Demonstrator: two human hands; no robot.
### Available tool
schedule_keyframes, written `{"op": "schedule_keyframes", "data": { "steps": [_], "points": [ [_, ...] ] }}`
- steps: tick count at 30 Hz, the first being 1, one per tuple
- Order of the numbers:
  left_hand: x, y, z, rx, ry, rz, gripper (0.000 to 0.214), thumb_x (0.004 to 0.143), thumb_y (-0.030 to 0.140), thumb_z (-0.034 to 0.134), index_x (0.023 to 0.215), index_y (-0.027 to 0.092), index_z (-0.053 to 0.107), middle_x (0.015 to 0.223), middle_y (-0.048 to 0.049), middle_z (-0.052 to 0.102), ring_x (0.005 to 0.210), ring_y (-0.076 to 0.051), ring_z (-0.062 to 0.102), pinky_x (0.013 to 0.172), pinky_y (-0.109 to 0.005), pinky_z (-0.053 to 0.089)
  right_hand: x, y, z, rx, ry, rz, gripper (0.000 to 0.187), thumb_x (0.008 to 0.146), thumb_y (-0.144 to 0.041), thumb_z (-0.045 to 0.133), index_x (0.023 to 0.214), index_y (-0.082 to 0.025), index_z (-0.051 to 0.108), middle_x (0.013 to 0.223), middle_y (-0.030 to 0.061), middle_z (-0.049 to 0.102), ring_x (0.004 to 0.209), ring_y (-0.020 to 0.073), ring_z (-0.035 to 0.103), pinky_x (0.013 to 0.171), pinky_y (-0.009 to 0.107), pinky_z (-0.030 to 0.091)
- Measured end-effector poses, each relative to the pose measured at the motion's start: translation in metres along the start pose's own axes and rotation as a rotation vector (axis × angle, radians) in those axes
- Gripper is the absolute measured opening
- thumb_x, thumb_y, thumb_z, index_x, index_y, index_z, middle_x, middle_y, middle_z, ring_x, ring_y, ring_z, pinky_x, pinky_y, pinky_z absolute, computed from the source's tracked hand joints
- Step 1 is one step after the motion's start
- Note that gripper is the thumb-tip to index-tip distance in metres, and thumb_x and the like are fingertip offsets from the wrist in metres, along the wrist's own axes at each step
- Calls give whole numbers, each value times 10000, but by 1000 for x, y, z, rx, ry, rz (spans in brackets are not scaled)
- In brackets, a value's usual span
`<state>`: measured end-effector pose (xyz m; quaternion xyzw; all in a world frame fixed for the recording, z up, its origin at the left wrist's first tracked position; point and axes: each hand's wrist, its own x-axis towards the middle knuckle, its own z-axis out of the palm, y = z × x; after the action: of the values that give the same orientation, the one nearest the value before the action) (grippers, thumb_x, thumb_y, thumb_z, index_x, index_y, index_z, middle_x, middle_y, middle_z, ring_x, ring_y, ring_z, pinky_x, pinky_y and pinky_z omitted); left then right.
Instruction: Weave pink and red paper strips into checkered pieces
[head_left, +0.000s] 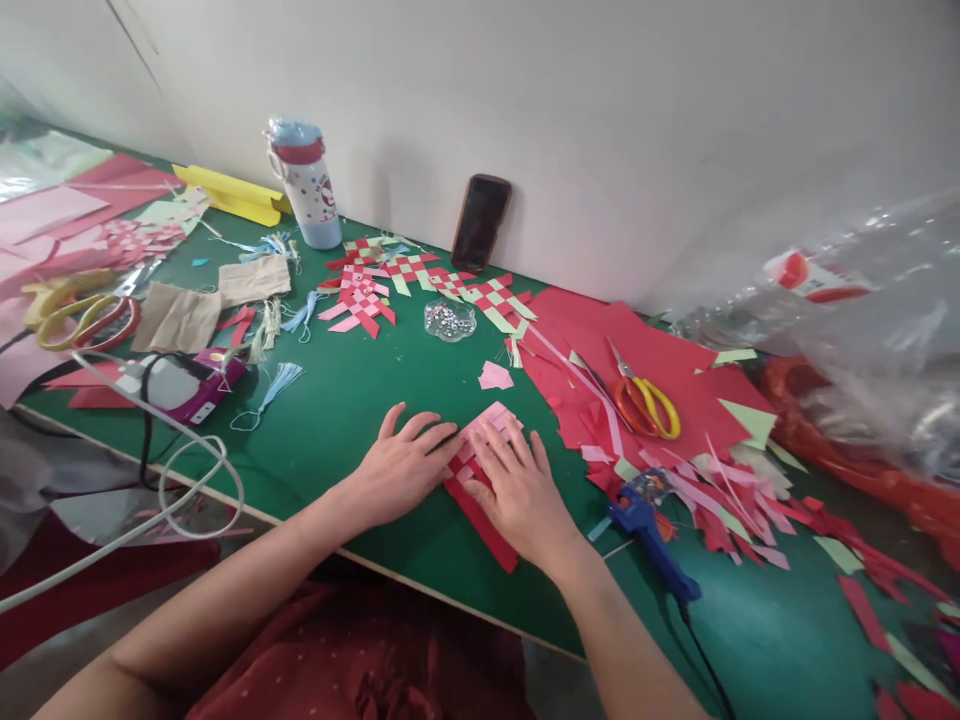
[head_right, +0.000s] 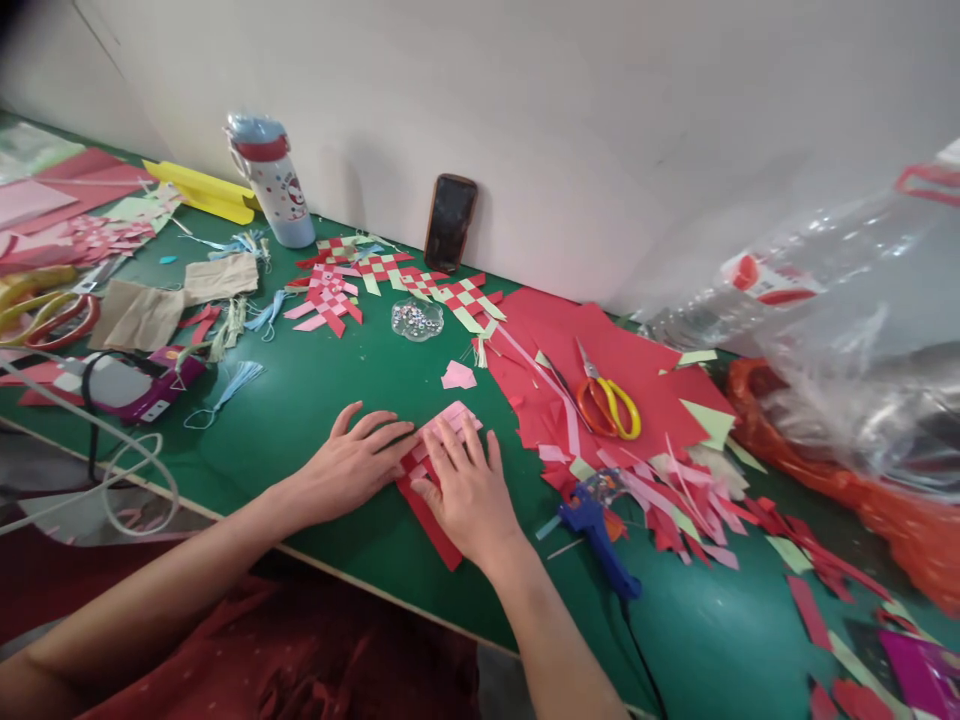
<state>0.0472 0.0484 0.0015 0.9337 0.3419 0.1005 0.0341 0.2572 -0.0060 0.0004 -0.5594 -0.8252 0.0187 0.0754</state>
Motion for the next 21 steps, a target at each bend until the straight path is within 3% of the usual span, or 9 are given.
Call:
{"op": "schedule_keyframes", "data": {
  "steps": [12,21],
  "points": [
    [-3,0,0,12,-10,-22,407,959,439,505,1324,260,524,1348,-48,580,1272,-259,446,1138,-535,167,-2,-2,11,-24,4,31,570,986,-501,328,1435,-170,446,1503,106,417,1402,371,298,1088,650,254],
    [-3,0,4,5,21,-26,376,974,439,472,1297,264,548,1347,-43,585,1268,-252,455,1134,-523,169,-9,0,1,42,56,81,551,993,-452,331,1454,-163,411,1533,127,366,1436,341,232,1082,604,310]
  ]
}}
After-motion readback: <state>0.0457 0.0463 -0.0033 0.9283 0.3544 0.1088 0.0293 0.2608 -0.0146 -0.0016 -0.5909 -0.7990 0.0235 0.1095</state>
